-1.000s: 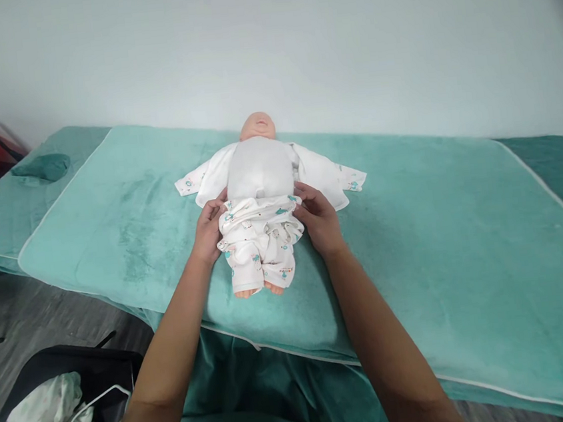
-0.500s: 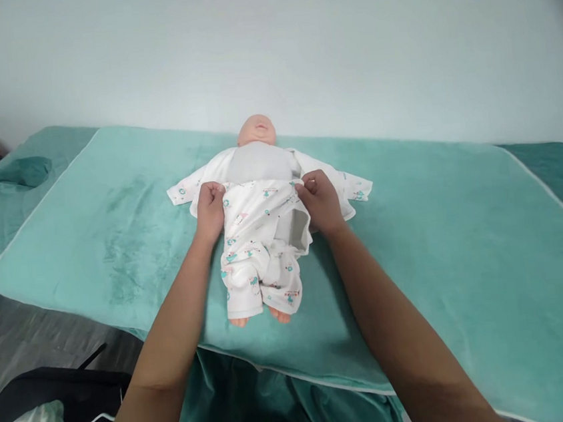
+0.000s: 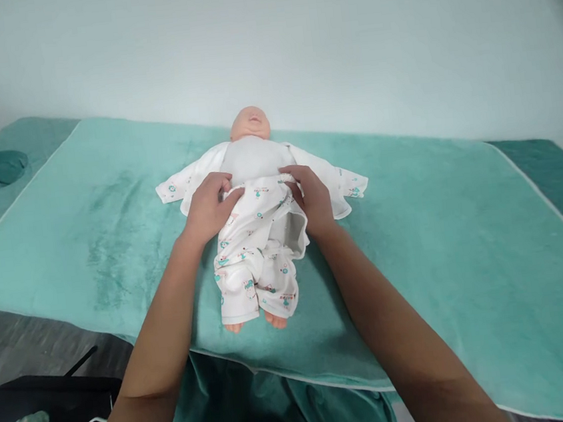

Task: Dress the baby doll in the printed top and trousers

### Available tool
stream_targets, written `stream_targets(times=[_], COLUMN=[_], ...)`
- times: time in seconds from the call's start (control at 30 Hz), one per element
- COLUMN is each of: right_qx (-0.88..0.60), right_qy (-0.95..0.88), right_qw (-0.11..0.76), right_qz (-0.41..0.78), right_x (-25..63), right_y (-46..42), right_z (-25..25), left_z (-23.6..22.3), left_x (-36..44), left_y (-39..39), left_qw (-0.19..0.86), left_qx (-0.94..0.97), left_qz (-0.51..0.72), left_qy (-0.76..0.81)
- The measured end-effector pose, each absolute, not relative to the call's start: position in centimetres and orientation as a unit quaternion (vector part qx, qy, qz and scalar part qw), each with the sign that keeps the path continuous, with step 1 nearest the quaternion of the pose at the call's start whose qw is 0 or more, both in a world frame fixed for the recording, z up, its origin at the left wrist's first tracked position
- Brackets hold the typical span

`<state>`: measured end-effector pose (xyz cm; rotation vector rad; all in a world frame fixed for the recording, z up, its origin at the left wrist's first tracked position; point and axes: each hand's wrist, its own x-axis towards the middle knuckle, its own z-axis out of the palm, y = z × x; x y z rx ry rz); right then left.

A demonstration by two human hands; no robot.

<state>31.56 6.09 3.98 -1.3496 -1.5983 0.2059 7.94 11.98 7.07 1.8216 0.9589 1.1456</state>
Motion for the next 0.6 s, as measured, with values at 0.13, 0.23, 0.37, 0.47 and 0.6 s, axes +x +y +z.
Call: stream_targets(times=[0.13,0.23,0.37,0.47,0.6], right_qx=[-0.627,-0.624,-0.633,-0.613,-0.591], right_qy=[-0.633,-0.637,-0.575,-0.502,-0.470], right_qw=[0.448,0.449,0.500,0.565,0.609], right_qz=[0.073,0.057,0.135,0.231,0.243], right_x=[31.8,31.7,31.3,31.1,31.1], right_y=[9.0,12.1,13.6,12.5,10.7], right_z=[5.1,5.5,4.6,3.5,2.9], left_z=[7.0,5.4,2.7,2.0,2.9], left_x=[8.3,8.8,9.4,9.4,9.1], left_y=[14.1,16.7,18.7,18.5,17.2], left_qw=[0.374,0.370,0.396,0.419,0.445], left_qx=[0.680,0.631,0.548,0.536,0.531], left_qz=[0.460,0.506,0.545,0.550,0.550], left_qy=[0.431,0.457,0.496,0.485,0.466])
